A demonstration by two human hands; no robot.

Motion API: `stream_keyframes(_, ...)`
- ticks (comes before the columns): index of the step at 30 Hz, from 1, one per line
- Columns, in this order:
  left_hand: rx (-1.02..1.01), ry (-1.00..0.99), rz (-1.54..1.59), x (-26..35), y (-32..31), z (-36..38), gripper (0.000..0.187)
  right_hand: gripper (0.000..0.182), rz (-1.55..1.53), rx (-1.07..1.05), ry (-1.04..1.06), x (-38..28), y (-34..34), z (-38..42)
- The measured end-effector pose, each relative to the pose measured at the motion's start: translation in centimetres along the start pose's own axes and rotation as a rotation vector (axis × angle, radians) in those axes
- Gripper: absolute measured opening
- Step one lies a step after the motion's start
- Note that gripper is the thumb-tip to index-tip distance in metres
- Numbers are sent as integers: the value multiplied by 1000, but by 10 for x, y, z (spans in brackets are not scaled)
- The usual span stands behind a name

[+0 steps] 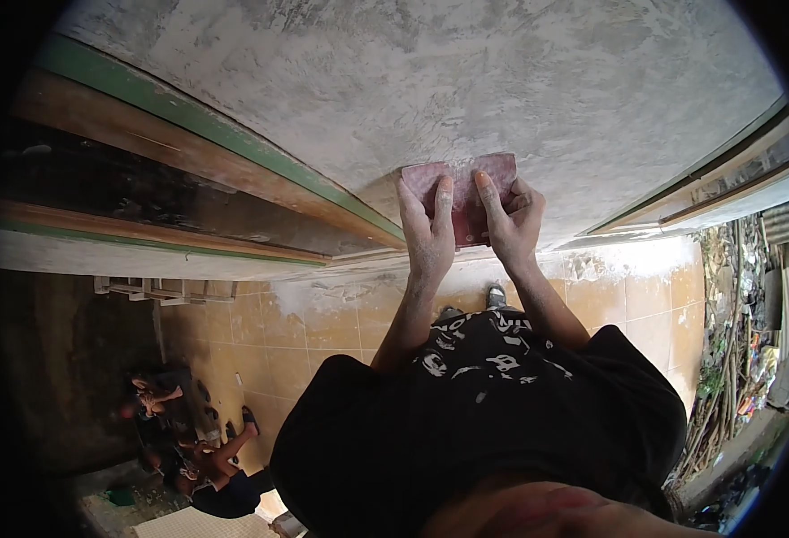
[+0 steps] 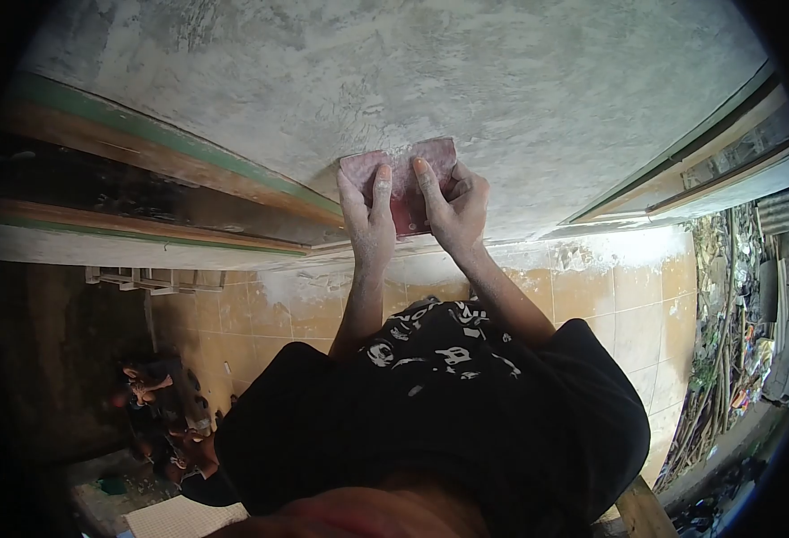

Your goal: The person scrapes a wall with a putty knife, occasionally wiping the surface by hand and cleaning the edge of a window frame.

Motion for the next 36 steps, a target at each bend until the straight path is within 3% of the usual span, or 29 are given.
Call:
stream_keyframes(12,64,-56,-88,10,-1,-5,35,25,121,-32,89,-2,1,-10)
stream_keyframes(20,111,-120,-35,33,-3,-12,40,23,169,-99,55,-43,-16,-22)
stream_keyframes(22,314,53,541,26,-14,-7,35,22,212,-343,171,-51,-14,-24)
stream_keyframes(23,331,94,703,15,-15,-2,34,30,152,-439,233,-51,-11,-18)
stream_keyframes(24,331,92,707,8,-17,5,34,34,248,-584,156,-61,-3,-10)
stream_keyframes(26,351,54,691,-5,-22,20,36,34,232,-621,362,-42,13,7)
stream_keyframes(27,137,23,663,-21,-21,30,50,37,341,-606,420,-46,18,14)
stream_keyframes(28,136,26,664,-27,-22,37,50,37,343,-604,418,-43,29,19)
stream_keyframes(30,243,-398,42,-27,-24,48,67,40,668,-554,807,-37,45,26)
stream_keyframes(31,198,-446,-100,-25,-19,55,80,37,699,-508,727,-35,47,35)
stream_keyframes(32,189,-447,-106,-27,-20,58,80,37,696,-499,723,-33,46,47)
stream_keyframes(34,33,-650,-176,-29,-28,64,77,33,256,-424,156,-24,45,69)
stream_keyframes(35,23,-746,-348,-33,-24,56,73,29,173,-377,-6,-20,50,77)
stream_keyframes(36,71,-745,-390,-26,-20,49,63,29,171,-372,-5,-14,57,79)
Point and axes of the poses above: each hand's wrist, its own z-axis away from the middle knuckle, its own y-axis out of the back of the hand, x = y × z, the point moved 1 cm from there along -z, towards the middle knuckle, and after that the axes turned 12 degrees about -z, right-handed, at the moved point
